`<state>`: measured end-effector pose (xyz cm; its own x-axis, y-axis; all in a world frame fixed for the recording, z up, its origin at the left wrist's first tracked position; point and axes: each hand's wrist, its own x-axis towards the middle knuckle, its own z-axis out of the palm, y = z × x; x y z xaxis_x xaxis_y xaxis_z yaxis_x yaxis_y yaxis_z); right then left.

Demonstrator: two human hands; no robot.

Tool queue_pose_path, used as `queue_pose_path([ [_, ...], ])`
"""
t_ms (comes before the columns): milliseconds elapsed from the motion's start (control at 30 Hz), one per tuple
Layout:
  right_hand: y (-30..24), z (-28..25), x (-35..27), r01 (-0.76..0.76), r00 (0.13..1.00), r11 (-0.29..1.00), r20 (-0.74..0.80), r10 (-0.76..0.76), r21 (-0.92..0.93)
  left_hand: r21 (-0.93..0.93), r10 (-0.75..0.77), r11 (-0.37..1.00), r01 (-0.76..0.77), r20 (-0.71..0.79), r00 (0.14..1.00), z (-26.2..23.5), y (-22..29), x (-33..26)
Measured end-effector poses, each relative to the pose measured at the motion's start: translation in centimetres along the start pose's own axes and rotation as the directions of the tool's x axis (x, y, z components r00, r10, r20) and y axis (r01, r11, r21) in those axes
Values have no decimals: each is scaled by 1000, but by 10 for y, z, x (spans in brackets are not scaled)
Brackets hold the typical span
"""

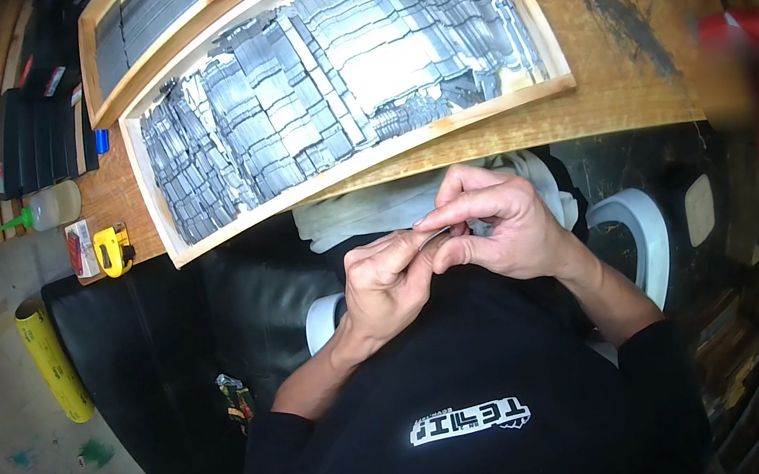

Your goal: The person repeatedly folds small gray tape strips and places them into a wooden tray filled with similar strips. The person handles the strips one at a time, folding them and arranging them in the tray throughout the clip.

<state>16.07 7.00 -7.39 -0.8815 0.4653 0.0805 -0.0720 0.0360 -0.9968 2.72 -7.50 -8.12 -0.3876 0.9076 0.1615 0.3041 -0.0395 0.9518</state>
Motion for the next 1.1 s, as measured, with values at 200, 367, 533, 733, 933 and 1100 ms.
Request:
queue_pose_path([
  [200, 4, -1, -3, -65, 996, 998, 61, 64, 14, 28, -80, 997, 78, 78, 994, -4, -8, -14],
  [367, 5, -3, -4, -94, 992, 995, 85, 90, 43, -7, -103, 995, 104, 80, 991, -2, -3, -13],
  [533, 9, -3, -6, -92, 992, 994, 87, 88, 50, -1, -89, 996, 89, 83, 993, -1, -4, -15],
  [733, -4, 3, -7, -38, 999, 997, 4, 38, -74, -37, -69, 997, 72, 82, 994, -4, -8, -12],
  [933, -3, 2, -11, -35, 999, 996, -40, 31, -79, -60, -92, 993, 97, 77, 993, -5, -10, -12],
  [1100, -4, 2, -11, -24, 999, 996, -40, 21, -88, -60, -95, 993, 100, 79, 992, -4, -11, -13],
])
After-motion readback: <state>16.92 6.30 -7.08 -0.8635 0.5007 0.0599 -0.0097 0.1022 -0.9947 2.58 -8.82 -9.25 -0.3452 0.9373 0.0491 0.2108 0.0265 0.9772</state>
